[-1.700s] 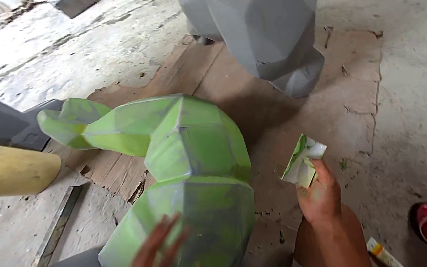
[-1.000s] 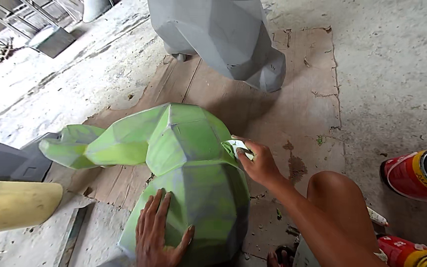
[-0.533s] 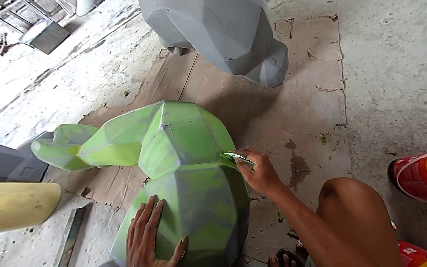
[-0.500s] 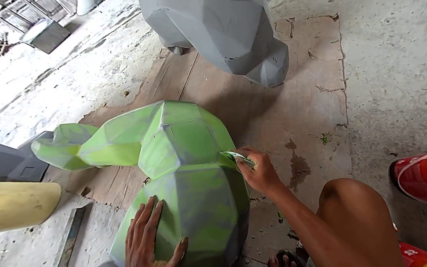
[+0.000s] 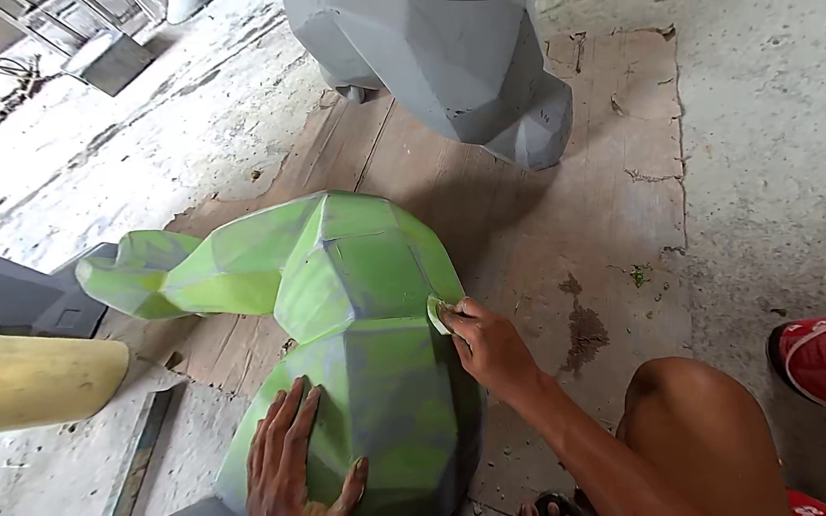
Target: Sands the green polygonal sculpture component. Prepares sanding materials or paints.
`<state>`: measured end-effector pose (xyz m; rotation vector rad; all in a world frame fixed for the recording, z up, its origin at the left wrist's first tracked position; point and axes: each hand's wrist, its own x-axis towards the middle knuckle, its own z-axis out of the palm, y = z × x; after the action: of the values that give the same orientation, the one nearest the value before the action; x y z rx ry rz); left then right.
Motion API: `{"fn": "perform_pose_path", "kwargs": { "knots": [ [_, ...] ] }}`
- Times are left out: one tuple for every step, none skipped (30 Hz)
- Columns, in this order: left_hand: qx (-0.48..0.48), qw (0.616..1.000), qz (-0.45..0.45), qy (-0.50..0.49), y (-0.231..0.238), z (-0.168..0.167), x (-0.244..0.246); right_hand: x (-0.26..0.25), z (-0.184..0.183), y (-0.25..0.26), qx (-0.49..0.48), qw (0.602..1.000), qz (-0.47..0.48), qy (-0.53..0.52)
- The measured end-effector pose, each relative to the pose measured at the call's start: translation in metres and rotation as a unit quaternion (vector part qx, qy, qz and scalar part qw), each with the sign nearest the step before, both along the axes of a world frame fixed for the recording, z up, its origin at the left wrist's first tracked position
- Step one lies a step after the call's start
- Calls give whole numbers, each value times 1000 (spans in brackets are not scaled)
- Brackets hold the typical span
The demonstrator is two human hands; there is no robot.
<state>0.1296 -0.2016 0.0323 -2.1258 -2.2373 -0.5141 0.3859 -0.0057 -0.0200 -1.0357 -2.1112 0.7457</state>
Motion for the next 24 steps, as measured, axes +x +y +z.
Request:
{"fn": "perform_pose_path", "kwargs": {
  "knots": [
    [3,1000,-2,2,0,-1,0,4,0,2,2,1000,18,-23],
    [5,1000,-3,3,1,-1,0,7,0,5,2,998,34,-49],
    [6,1000,-4,5,1,-1,0,11,0,7,1,997,47,-69],
    [8,1000,-6,6,2,-1,0,14,0,9,1,995,59,-84],
    [7,1000,-6,8,2,-1,0,18,-1,12,2,993,69,-96],
    [6,1000,-7,8,2,-1,-1,23,-2,14,3,991,78,-109],
    [6,1000,-6,9,2,-1,-1,27,-4,15,4,989,85,-118],
    [5,1000,-6,9,2,-1,-1,31,-7,16,7,988,90,-126],
    [4,1000,-5,8,2,-1,-1,35,-12,17,9,988,92,-126],
    [6,1000,-5,7,2,-1,-1,39,-17,18,11,990,85,-114],
    [9,1000,-5,5,2,-1,-1,41,-22,19,14,994,67,-82],
    [13,1000,-6,2,2,-2,-2,41,-25,21,18,999,39,-33],
    [16,1000,-6,0,2,-3,-2,40,-24,23,23,1000,16,14],
    [18,1000,-5,-1,2,-3,-2,38,-22,25,25,999,-1,47],
    [19,1000,-3,-1,1,-3,-2,35,-20,27,25,997,-13,66],
    [20,1000,-1,-3,1,-3,-2,30,-20,28,25,997,-19,77],
    [19,1000,0,-5,1,-4,-1,25,-20,28,22,996,-18,80],
    [17,1000,1,-6,1,-3,-1,20,-21,26,15,996,-15,85],
    [16,1000,1,-8,1,-3,0,14,-22,24,10,996,-15,90],
    [16,1000,3,-7,1,-3,1,10,-22,21,10,996,-19,91],
    [18,1000,5,-6,2,-2,1,7,-23,17,13,996,-22,90],
    [18,1000,7,-4,2,-3,1,6,-24,12,18,996,-21,88],
    [18,1000,9,-4,1,-3,2,7,-27,8,20,996,-15,84],
    [18,1000,8,-4,1,-3,2,9,-30,5,17,997,-9,81]
  ]
}}
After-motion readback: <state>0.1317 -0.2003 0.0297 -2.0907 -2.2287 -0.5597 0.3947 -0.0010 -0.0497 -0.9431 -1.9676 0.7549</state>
